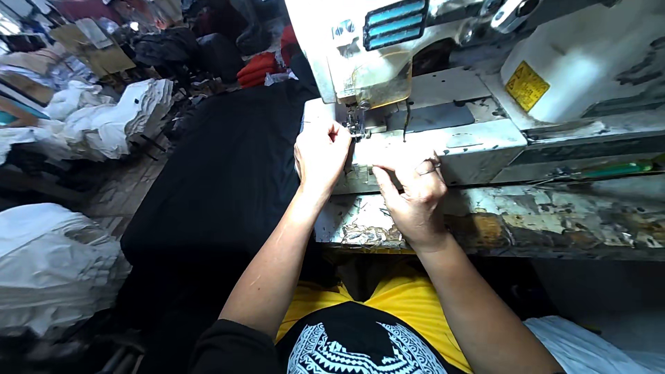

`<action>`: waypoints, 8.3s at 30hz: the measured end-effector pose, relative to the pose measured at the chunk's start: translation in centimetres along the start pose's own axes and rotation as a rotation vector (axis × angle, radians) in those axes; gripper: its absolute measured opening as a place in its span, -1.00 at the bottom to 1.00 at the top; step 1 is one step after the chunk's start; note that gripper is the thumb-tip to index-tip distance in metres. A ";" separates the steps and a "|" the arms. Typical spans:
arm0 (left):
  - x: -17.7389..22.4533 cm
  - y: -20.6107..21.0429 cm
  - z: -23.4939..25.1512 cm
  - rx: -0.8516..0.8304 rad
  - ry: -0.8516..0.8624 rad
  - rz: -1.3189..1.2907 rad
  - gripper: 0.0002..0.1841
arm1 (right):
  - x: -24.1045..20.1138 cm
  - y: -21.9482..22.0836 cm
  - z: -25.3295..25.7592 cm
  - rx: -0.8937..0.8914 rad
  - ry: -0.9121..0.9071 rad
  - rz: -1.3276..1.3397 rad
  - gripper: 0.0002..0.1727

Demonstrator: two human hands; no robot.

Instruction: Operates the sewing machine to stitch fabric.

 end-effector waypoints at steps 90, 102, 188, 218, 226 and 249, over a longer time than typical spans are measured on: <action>-0.7 -0.9 0.8 -0.151 -0.031 -0.094 -0.81 | 0.2 -0.2 0.0 -0.006 -0.011 -0.012 -0.89; -1.5 -0.6 0.9 -0.047 -0.073 -0.230 -0.82 | 0.7 -1.3 -0.1 -0.169 -0.005 0.065 -0.90; -0.4 -0.4 1.5 -0.180 -0.058 -0.003 -0.81 | 0.6 -0.8 -0.1 -0.130 -0.004 -0.009 -0.90; -0.2 -0.3 1.1 -0.118 -0.042 -0.002 -0.79 | 0.4 -0.9 -0.4 -0.156 0.031 0.021 -0.91; -0.1 -0.2 1.2 -0.147 -0.089 0.016 -0.76 | 0.5 -0.7 -0.4 -0.130 0.022 0.024 -0.91; -0.2 -0.1 1.4 -0.159 -0.227 -0.041 -0.69 | 0.5 -0.5 0.0 -0.024 -0.028 0.044 -0.90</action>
Point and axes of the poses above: each hand's wrist, its own z-axis towards the middle knuckle, its own y-axis out of the palm, x = y × z, the point moved 3 cm from there along z, towards the middle knuckle, and after that the axes turned 13 degrees about z, right-handed, at the moved point
